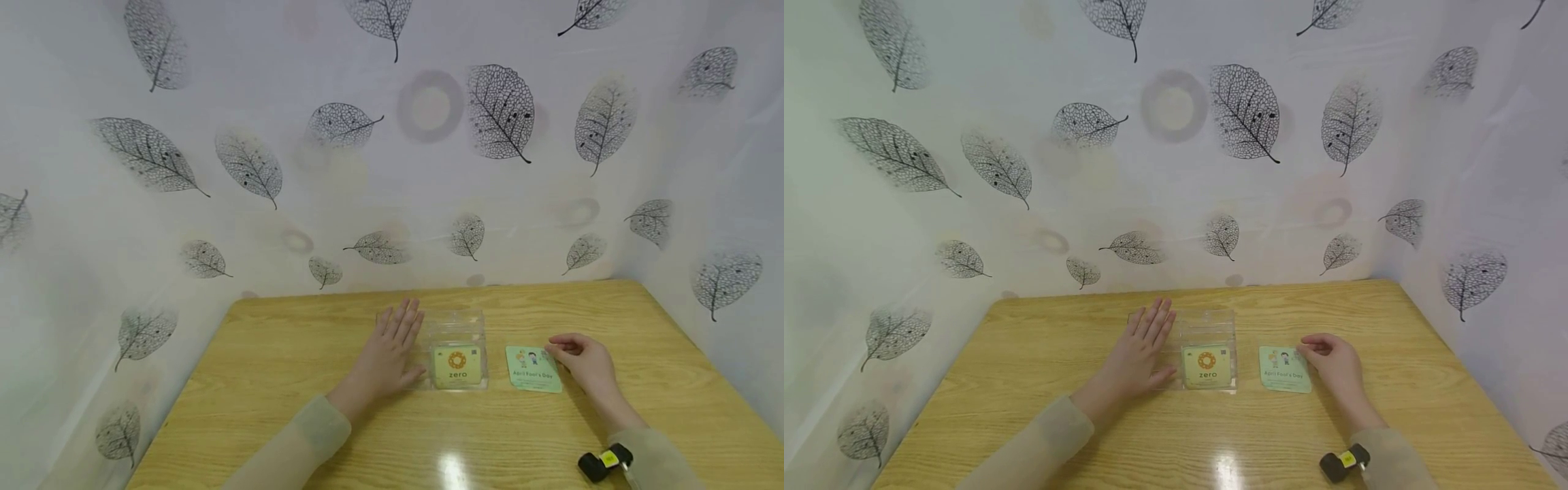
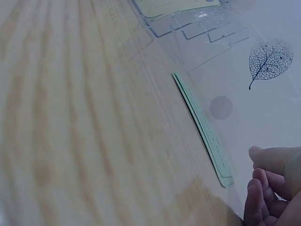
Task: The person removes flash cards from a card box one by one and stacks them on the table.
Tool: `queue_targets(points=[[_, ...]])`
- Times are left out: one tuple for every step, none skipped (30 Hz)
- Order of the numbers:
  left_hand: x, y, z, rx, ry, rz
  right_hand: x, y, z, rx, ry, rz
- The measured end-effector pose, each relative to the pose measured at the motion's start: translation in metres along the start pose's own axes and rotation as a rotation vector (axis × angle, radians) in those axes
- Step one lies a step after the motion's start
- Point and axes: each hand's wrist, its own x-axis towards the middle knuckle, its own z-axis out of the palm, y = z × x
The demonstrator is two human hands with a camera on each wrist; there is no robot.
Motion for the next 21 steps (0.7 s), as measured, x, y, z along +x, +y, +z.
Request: queue_targets(points=[[-0.0001,0.0000,-0.0002,0.003,0.004,0.000,0.0000,0.0003,0.0000,0.000,0.000,-0.001],[-0.0002,0.0001,-0.0003,0.006,0.007,0.000,0.0002,0.0006,0.0001,0.000,0.002,0.000],[-0.0003,0.0001,-0.0005,0.009,0.010,0.000,0.0003,0.0009,0.0001,0.002,0.001,0.000],[-0.0005,0.0000,-0.0006,0.013,0.014,0.000,0.0003,0.0012,0.0001,0.000,0.001,-0.001],[-0.0004,0.0001,-0.0007,0.016,0.018,0.000,0.0002,0.0013,0.0001,-0.004,0.001,-0.003],[-0.0005,0.0002,-0.0008,0.017,0.019,0.000,0.0004,0.0016,0.0001,0.000,0.001,-0.002],[-0.0005,0.0003,-0.0008,0.016,0.020,0.001,0.0003,0.0017,0.0001,0.001,0.002,-0.002],[-0.0005,0.0003,-0.0008,0.015,0.019,0.001,0.0002,0.0016,0.0000,0.005,0.003,-0.001],[-0.0005,0.0003,-0.0009,0.014,0.020,0.001,0.0000,0.0015,-0.0002,0.007,0.002,-0.002],[-0.0005,0.0004,-0.0009,0.013,0.018,0.001,-0.0002,0.0013,-0.0003,0.011,0.001,0.000],[-0.0004,0.0005,-0.0009,0.013,0.017,0.001,-0.0004,0.0011,-0.0004,0.015,-0.001,0.002],[-0.0006,0.0005,-0.0010,0.013,0.014,0.001,-0.0005,0.0009,-0.0005,0.022,-0.003,0.004],[-0.0007,0.0006,-0.0011,0.013,0.012,0.001,-0.0007,0.0007,-0.0006,0.026,-0.005,0.005],[-0.0007,0.0006,-0.0012,0.014,0.009,0.000,-0.0008,0.0005,-0.0008,0.031,-0.007,0.005],[-0.0009,0.0007,-0.0013,0.016,0.008,-0.001,-0.0008,0.0003,-0.0009,0.034,-0.008,0.003],[-0.0010,0.0008,-0.0014,0.018,0.005,-0.001,-0.0008,0.0004,-0.0010,0.039,-0.011,0.004],[-0.0011,0.0008,-0.0016,0.020,0.006,-0.002,-0.0008,0.0003,-0.0011,0.042,-0.012,0.002],[-0.0012,0.0009,-0.0017,0.019,0.004,-0.002,-0.0009,0.0002,-0.0013,0.042,-0.013,0.002],[-0.0012,0.0008,-0.0018,0.019,0.004,-0.002,-0.0009,0.0000,-0.0015,0.044,-0.014,0.001],[-0.0010,0.0007,-0.0018,0.018,0.004,-0.002,-0.0007,0.0000,-0.0016,0.042,-0.011,-0.002],[-0.0010,0.0006,-0.0018,0.017,0.004,-0.001,-0.0008,-0.0002,-0.0016,0.043,-0.012,0.000]])
